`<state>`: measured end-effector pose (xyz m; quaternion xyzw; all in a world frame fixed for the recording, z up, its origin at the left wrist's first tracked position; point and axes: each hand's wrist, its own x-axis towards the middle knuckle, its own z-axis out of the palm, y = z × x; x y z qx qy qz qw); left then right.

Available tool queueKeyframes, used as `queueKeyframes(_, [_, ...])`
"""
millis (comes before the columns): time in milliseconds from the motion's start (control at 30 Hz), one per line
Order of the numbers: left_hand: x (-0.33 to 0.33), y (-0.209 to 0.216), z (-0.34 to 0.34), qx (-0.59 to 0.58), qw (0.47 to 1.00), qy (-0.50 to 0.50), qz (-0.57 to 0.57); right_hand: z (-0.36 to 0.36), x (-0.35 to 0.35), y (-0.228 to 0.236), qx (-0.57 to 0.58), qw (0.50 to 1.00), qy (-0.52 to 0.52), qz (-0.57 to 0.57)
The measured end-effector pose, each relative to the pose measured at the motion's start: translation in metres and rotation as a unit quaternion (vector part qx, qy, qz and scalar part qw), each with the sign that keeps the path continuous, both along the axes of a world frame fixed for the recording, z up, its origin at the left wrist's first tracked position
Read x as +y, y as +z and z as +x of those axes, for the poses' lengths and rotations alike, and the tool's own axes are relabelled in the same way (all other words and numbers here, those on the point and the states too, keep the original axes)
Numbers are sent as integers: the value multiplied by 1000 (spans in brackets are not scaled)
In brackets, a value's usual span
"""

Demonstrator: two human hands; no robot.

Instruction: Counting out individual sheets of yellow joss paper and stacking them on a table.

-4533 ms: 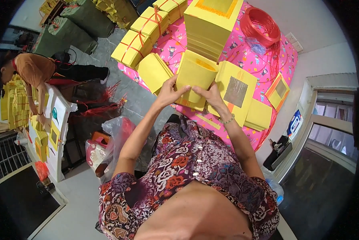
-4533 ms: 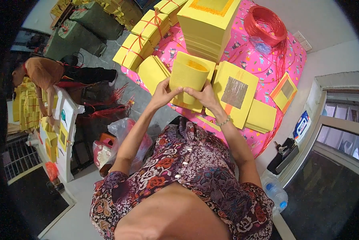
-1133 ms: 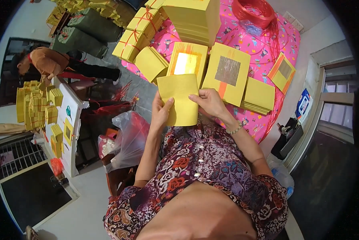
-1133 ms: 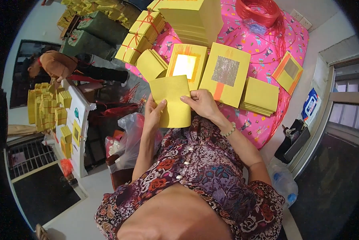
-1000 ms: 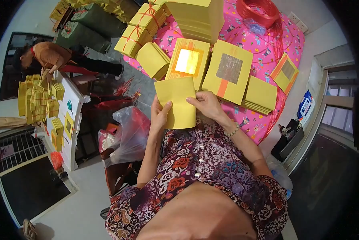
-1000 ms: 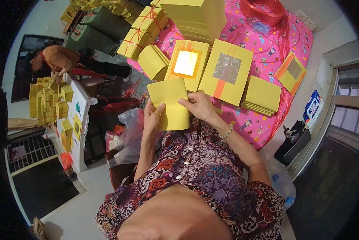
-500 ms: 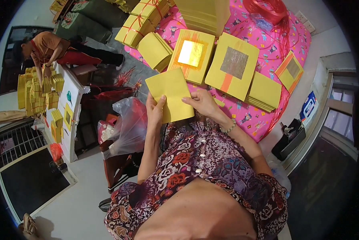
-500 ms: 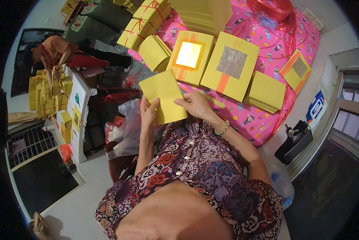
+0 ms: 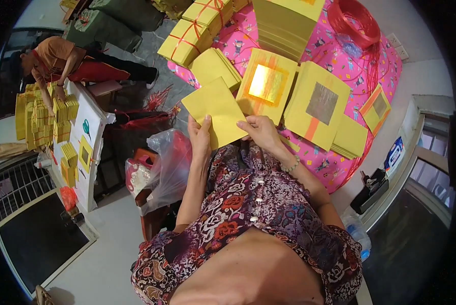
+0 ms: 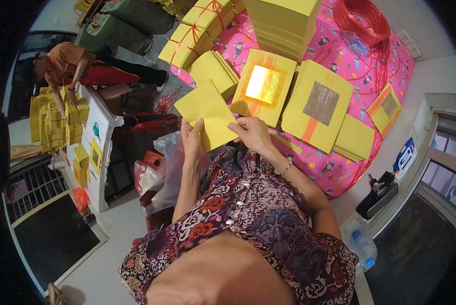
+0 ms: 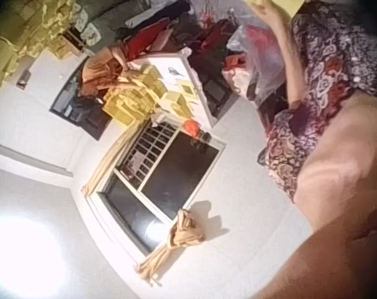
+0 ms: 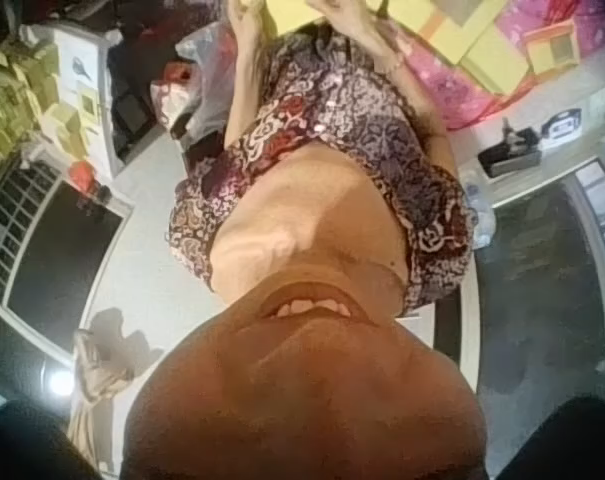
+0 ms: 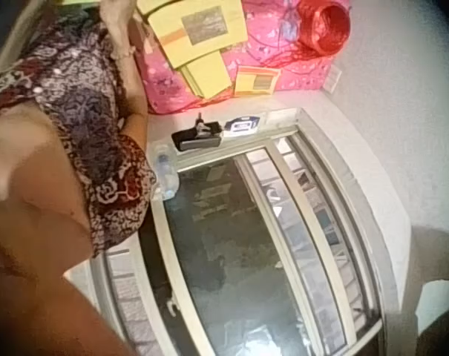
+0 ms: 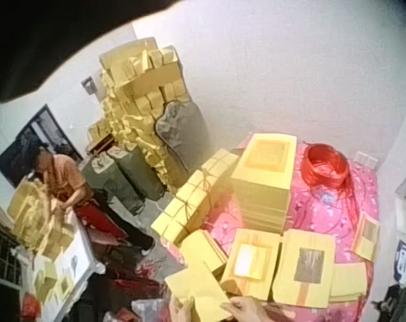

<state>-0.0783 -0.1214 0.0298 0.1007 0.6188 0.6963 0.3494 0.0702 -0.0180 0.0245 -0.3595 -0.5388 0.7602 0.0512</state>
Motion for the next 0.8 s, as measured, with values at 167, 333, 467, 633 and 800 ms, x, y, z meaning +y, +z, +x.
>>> queueKeyframes(167, [20,-30,-40,-101,995,-20,11,-35,20,-6,-49,989,-24,137])
queueKeyframes(333, [53,-67,-79,-117,991,-61,-4,-77,57,-15,-159,950,-5,268])
queueKeyframes(467, [74,-94,-91,-59,994,-75,-50,-98,76,-30,-238,870,11,431])
queueKeyframes(633, [87,-117,-106,-3,994,-77,-76,-112,85,-43,-239,837,26,491])
queueKeyframes(800, [93,-136,-108,32,988,-86,-127,-130,94,-56,-283,814,51,504])
